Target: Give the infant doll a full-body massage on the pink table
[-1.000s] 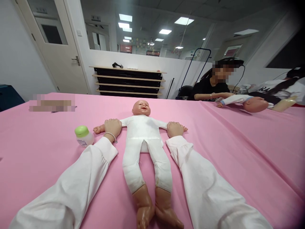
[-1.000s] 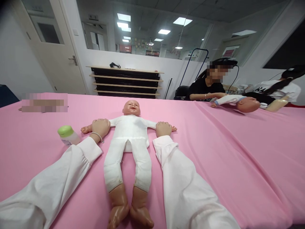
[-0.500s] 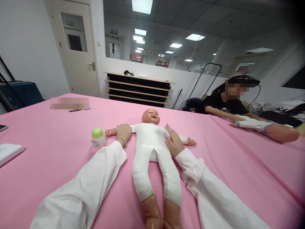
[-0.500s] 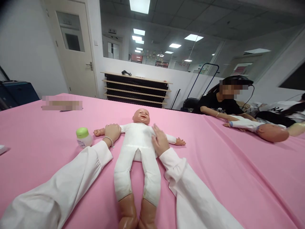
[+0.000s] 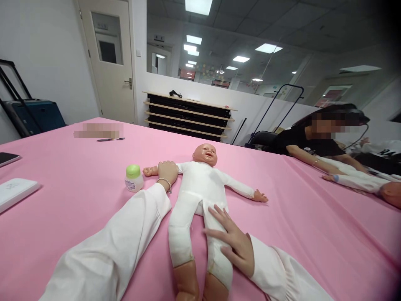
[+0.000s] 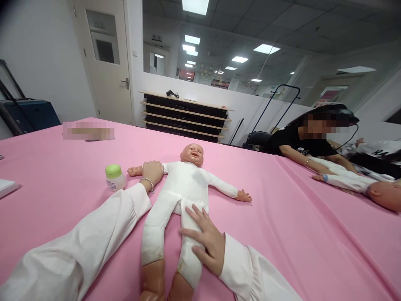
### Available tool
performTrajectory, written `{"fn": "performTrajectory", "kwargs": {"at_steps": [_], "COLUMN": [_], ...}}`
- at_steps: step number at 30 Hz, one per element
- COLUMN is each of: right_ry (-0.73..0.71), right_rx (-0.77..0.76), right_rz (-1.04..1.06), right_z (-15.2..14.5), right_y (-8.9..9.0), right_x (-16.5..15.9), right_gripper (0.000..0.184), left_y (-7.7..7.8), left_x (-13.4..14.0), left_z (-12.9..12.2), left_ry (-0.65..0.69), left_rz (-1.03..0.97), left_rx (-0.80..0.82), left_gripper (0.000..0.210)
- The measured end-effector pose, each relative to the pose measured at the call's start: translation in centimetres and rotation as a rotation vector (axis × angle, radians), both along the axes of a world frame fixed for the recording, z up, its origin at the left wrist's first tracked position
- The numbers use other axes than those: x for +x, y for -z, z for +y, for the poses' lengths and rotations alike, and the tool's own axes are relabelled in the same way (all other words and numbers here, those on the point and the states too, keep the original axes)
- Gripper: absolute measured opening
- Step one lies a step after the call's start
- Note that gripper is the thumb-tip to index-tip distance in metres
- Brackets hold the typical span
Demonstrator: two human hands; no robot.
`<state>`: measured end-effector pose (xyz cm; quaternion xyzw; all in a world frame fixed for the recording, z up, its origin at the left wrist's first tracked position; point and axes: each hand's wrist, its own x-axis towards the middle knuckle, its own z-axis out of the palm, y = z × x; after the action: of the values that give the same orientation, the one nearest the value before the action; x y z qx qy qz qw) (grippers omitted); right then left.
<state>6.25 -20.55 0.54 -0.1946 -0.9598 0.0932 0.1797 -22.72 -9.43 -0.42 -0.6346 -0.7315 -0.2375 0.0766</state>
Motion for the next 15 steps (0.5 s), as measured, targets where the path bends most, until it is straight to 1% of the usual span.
{"fn": "performTrajectory", "kwargs": {"at_steps": [2,4,5,6,7,9,11,13,15], "right_ry": [-0.088,-0.183,-0.205,-0.198,-0.161,-0.042,0.033,0.021,-0.06], "right_rx": [0.034,0.065,0.079,0.088,0.09,0.058,0.015,0.0,0.01], "right_rz": [-0.045,-0.055,-0.036,-0.003,0.037,0.096,0.097,0.062,0.015], "right_z": [-0.4,0.0,0.4,1.0,1.6,2.6,3.0,2.5,1.4], "right_y": [-0.7,-1.3,-1.6,-1.7,-1.7,-1.4,-0.8,-0.4,-0.3], "right_x": [0.0,-0.2,-0.5,-0.8,-1.1,-1.8,-2.5,-2.8,-3.0], "right_gripper": [0.038,0.04,0.042,0.044,0.046,0.048,0.049,0.049,0.045], "left_y": [0.0,0.0,0.0,0.0,-0.1,-0.2,-0.3,-0.5,-0.6], "left_x": [0.0,0.0,0.0,0.0,0.1,0.1,0.2,0.2,0.3], "left_z": [0.1,0.1,0.2,0.2,0.2,0.1,0.0,-0.1,-0.3], "left_ry": [-0.039,-0.065,-0.073,-0.08,-0.087,-0.098,-0.107,-0.113,-0.115], "left_rz": [-0.008,-0.013,-0.012,-0.011,-0.008,0.0,0.005,0.006,0.002], "left_rx": [-0.007,-0.013,-0.016,-0.017,-0.018,-0.019,-0.022,-0.028,-0.036], "left_gripper": [0.041,0.042,0.042,0.042,0.041,0.039,0.037,0.037,0.036]}}
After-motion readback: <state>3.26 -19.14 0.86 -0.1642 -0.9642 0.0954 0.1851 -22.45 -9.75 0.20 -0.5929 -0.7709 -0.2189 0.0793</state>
